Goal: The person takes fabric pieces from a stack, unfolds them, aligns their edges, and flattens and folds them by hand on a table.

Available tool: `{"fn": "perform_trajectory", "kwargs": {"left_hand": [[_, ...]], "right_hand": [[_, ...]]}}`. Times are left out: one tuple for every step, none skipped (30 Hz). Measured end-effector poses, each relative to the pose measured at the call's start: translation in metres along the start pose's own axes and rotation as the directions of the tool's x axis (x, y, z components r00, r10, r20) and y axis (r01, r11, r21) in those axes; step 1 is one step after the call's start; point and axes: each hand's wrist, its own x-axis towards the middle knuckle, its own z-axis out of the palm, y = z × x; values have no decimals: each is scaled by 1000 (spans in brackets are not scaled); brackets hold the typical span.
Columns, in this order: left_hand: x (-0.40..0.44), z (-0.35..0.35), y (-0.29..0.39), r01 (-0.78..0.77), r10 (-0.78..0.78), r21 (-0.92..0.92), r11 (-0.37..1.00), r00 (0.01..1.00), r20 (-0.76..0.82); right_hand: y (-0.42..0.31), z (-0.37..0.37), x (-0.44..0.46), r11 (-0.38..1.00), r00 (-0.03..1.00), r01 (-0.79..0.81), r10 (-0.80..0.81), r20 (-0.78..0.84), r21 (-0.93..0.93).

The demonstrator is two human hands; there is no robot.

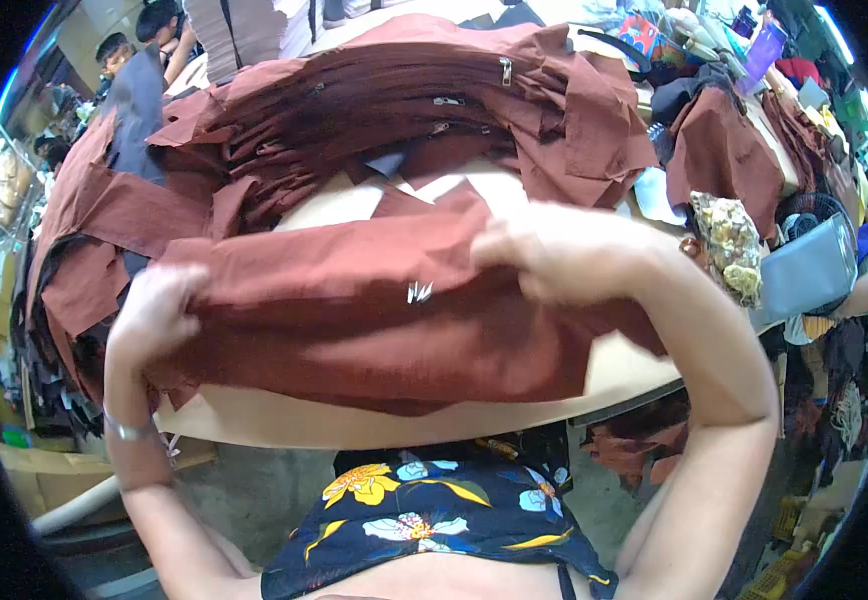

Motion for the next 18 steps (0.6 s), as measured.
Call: {"fn": "perform_trajectory", "kwargs": {"left_hand": [[21, 6, -22, -85, 75, -59, 995, 985, -156], [38, -22, -17, -38, 66, 102, 994, 956, -285], [67, -41, -36, 179, -130, 130, 975, 939, -318], [91, -66, -39, 312, -171, 196, 930, 838, -519], [125, -83, -89, 494, 2, 505, 708, 713, -701], [134, -135, -57, 575, -228, 325, 751, 687, -690], [165, -163, -104, 591, -190, 266, 762, 596, -780], [154, -189, -68, 603, -336, -13, 798, 426, -840], [173, -187, -90, 347, -92, 37, 937, 347, -934], [206, -181, -127, 81, 128, 145, 986, 187, -974], [226, -172, -151, -166, 301, 301, 939, -26, -953], [221, -161, -114, 332, 315, 354, 875, 165, -934], [222, -148, -75, 725, 224, 401, 560, 334, -916], [229, -133, -62, 625, 149, 410, 664, 427, -892], [238, -111, -57, 520, 81, 394, 758, 524, -848], [246, -85, -57, 416, 26, 356, 837, 620, -785], [251, -59, -56, 316, -20, 294, 902, 712, -702], [250, -30, -52, 244, -59, 236, 941, 802, -594]], "right_hand": [[20, -6, 15, 995, 998, -55, 54, -12, -80], [42, -30, 39, 980, 999, 27, -33, -27, -197], [95, -64, 53, 826, 962, -33, -126, -241, -563], [147, -99, 67, 472, 864, -313, -217, -453, -824], [198, -132, 81, 192, 722, -598, -291, -627, -778], [202, -184, 85, 354, 531, -748, -189, -826, -561], [213, -227, 91, 479, 306, -829, -41, -951, -288], [180, -240, 84, 678, 160, -705, -133, -978, -207], [147, -238, 80, 840, -5, -520, -188, -982, -158], [144, -232, 81, 744, 60, -587, -353, -934, -319], [147, -223, 81, 618, 133, -640, -496, -858, -457], [134, -210, 82, 465, 213, -677, -619, -756, -571], [118, -191, 76, 530, 347, -572, -534, -771, -625], [246, -200, 71, 222, 442, -766, -500, -744, -604], [227, -167, 86, 234, 426, -892, 143, -893, -388], [181, -130, 90, 502, 526, -590, -355, -773, -632], [171, -105, 96, 525, 618, -581, -214, -757, -622], [186, -77, 97, 567, 684, -559, -97, -723, -605]]}}
